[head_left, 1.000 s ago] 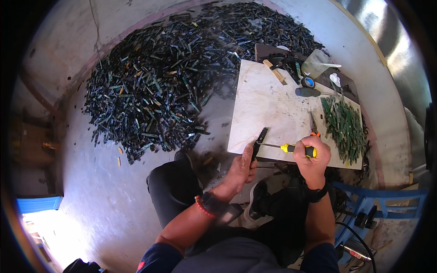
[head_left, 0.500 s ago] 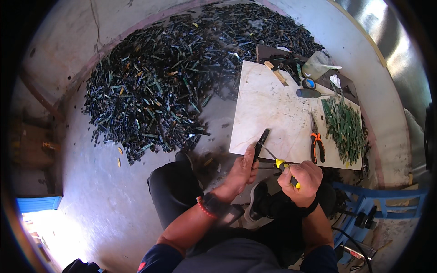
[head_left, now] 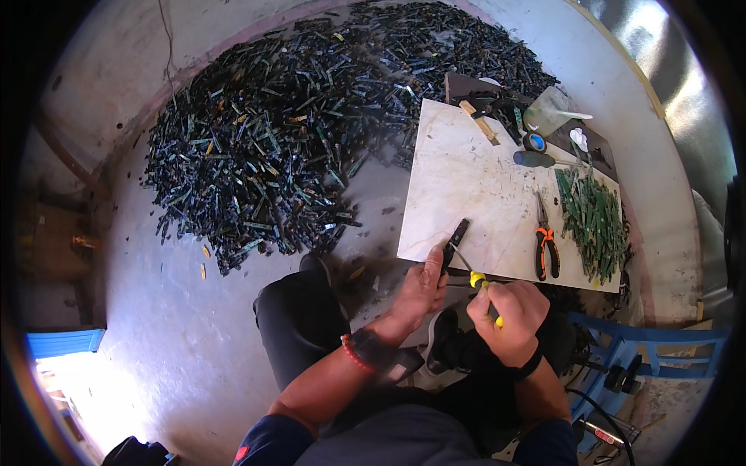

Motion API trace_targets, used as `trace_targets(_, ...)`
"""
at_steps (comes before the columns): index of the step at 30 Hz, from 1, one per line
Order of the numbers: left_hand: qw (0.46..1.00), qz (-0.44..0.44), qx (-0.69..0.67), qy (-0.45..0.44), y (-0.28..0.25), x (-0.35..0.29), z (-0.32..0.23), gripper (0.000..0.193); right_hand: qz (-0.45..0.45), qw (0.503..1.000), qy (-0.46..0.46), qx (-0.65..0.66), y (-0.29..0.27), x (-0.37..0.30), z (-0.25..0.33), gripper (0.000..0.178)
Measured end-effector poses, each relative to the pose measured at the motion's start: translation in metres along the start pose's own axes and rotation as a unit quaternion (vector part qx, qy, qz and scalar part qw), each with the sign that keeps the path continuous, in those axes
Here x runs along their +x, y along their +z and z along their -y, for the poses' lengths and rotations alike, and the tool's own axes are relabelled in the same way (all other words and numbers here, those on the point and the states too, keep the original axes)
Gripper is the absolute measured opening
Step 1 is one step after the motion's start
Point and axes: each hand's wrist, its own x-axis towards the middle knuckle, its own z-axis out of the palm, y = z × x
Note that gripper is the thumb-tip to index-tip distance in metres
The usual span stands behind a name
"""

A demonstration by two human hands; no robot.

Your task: The person sits on the floor and uses a screwdriver and pliers to disassemble small green electronic components. They remove screws and strip wires from the items, placing the processed parts onto a white board.

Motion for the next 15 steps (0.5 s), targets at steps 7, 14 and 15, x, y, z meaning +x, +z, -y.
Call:
trace_targets(7,1.000,-0.003,0.017,0.019,0.000,0.000,-0.002,0.053,-0.012,0.994,0.102,0.049,0.000,0.012,-0.005,0.014)
trace_targets(14,0.999,0.003,0.012,0.037,-0.001,0.001,0.000,0.053,-0.051,0.993,0.087,0.065,0.001,0.007,-0.023,0.014)
trace_targets(15,0.999,0.004,0.010,0.036,0.000,0.003,0.001,0.053,-0.049,0.995,0.060,0.061,0.001,0.001,-0.023,0.016)
